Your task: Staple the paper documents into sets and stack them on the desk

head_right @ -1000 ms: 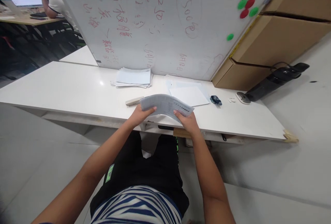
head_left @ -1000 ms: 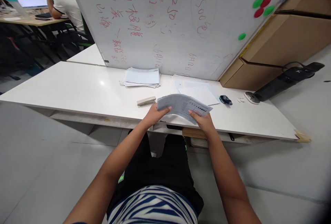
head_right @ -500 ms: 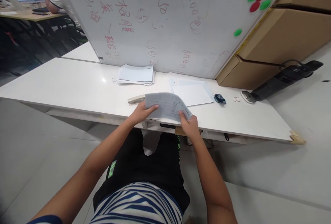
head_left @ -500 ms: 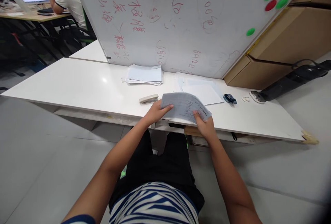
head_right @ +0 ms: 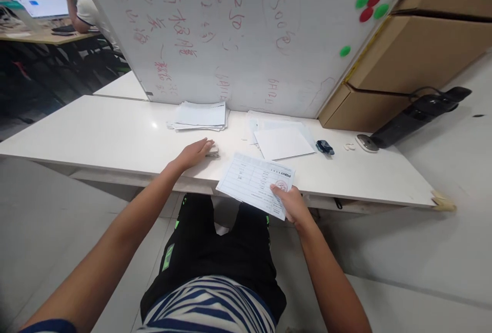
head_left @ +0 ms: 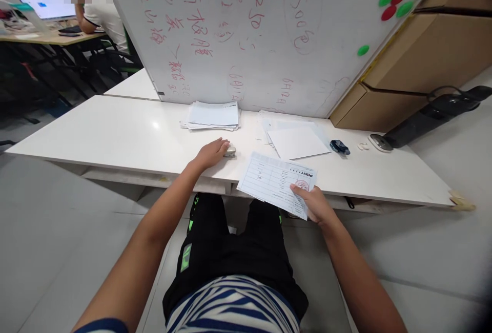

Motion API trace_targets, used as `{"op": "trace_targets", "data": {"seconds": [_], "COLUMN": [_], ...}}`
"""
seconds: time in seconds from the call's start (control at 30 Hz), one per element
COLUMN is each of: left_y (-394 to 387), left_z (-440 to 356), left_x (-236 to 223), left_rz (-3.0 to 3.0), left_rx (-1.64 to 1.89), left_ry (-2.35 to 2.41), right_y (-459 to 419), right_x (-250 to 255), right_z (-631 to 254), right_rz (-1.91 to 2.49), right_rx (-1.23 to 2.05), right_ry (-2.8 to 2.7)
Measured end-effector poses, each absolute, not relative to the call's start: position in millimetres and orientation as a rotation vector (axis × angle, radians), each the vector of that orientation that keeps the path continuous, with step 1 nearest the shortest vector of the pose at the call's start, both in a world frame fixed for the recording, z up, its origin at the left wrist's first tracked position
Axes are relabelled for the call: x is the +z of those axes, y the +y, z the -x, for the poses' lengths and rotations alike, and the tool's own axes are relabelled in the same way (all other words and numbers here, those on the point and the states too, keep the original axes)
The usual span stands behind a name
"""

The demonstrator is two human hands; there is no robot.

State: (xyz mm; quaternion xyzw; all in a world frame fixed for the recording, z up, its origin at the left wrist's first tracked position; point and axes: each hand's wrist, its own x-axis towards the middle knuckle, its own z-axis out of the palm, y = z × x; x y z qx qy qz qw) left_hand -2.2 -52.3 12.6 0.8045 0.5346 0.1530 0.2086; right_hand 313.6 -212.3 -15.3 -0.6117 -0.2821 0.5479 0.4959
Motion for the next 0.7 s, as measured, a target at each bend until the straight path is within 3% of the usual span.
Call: {"op": "trace_targets", "data": {"seconds": [0.37,0.7], "left_y": [-71,-44], "left_z": [-26,-55], "left_x": [27,30], "left_rz": [-2.32,-2.428], "left_rx": [0.237,0.411], "left_ry": [1.159,1.233], "right_y": [-216,-210], "right_x": [-12,-13], "right_z": [-302,-275], "right_rz": [1.504,1.376], "right_rx": [1.42,1.535], "right_ry": [-0.688,-0.743]}}
